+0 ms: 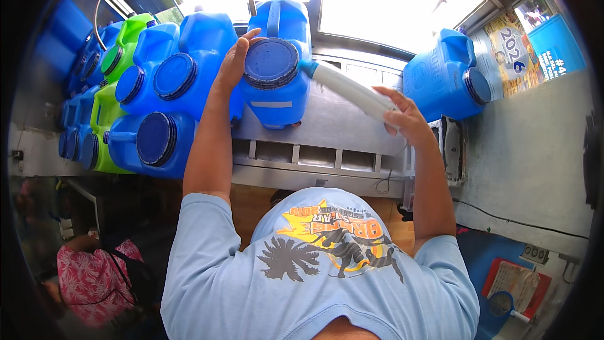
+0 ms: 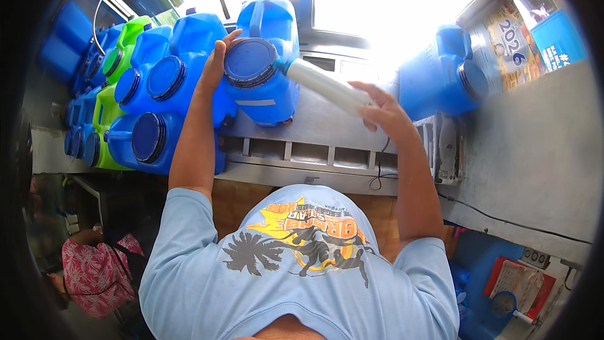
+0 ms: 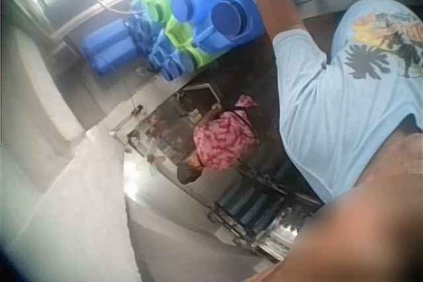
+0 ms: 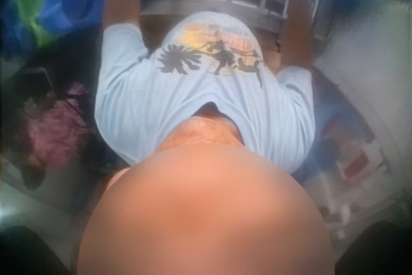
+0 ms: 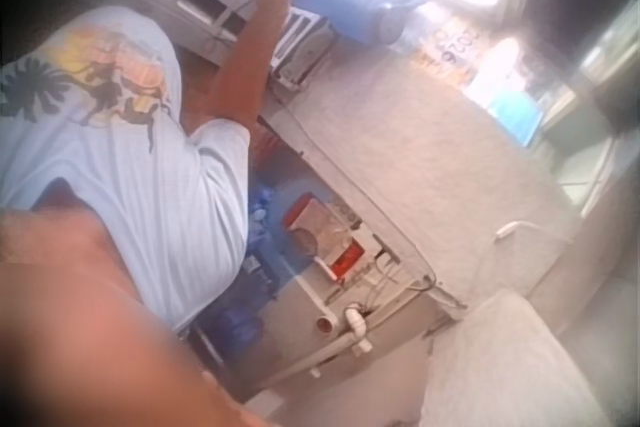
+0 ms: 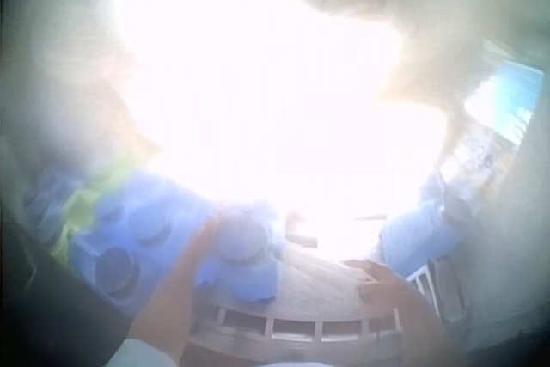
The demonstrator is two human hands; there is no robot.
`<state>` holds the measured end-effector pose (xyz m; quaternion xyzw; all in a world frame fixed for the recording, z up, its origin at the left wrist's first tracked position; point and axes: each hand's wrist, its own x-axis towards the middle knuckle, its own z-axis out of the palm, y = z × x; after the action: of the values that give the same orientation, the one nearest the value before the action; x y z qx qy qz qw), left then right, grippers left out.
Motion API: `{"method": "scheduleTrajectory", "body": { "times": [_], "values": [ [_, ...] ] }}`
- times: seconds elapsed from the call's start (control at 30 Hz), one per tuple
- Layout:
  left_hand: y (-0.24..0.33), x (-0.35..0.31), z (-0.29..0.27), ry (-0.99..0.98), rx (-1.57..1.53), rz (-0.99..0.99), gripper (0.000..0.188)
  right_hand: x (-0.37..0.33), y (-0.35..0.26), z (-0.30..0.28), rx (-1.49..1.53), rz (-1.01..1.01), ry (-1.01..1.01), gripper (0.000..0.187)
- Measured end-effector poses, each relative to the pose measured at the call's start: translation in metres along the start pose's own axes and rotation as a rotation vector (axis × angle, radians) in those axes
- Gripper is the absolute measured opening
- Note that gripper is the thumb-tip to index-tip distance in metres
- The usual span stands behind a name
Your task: The person fills several blue plastic jerrycans with water from a dispenser tap, then seals each with a cap and applies a heat-seal using a handheld device. The person moves the filled jerrycans to the floor and repeats the process for additional containers.
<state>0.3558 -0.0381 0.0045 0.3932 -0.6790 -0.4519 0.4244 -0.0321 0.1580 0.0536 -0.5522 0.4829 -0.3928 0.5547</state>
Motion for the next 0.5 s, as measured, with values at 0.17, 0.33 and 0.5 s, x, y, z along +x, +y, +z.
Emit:
{"method": "scheduleTrajectory", "body": {
  "times": [0.17, 0.33, 0.5],
  "values": [
    [-0.008, 0.009, 0.001, -0.017, -0.090, -0.026, 0.108, 0.014, -0.002, -0.009, -0.015, -0.015, 0.080, 0.063],
    [-0.010, 0.001, -0.003, 0.052, -0.058, 0.016, 0.099, -0.011, 0.002, 0.004, -0.018, 0.049, -0.045, 0.064],
    [-0.003, -0.027, -0.007, 0.351, 0.241, -0.036, 0.082, -0.025, 0.006, 0.017, 0.008, 0.063, 0.010, 0.064]
  ]
}}
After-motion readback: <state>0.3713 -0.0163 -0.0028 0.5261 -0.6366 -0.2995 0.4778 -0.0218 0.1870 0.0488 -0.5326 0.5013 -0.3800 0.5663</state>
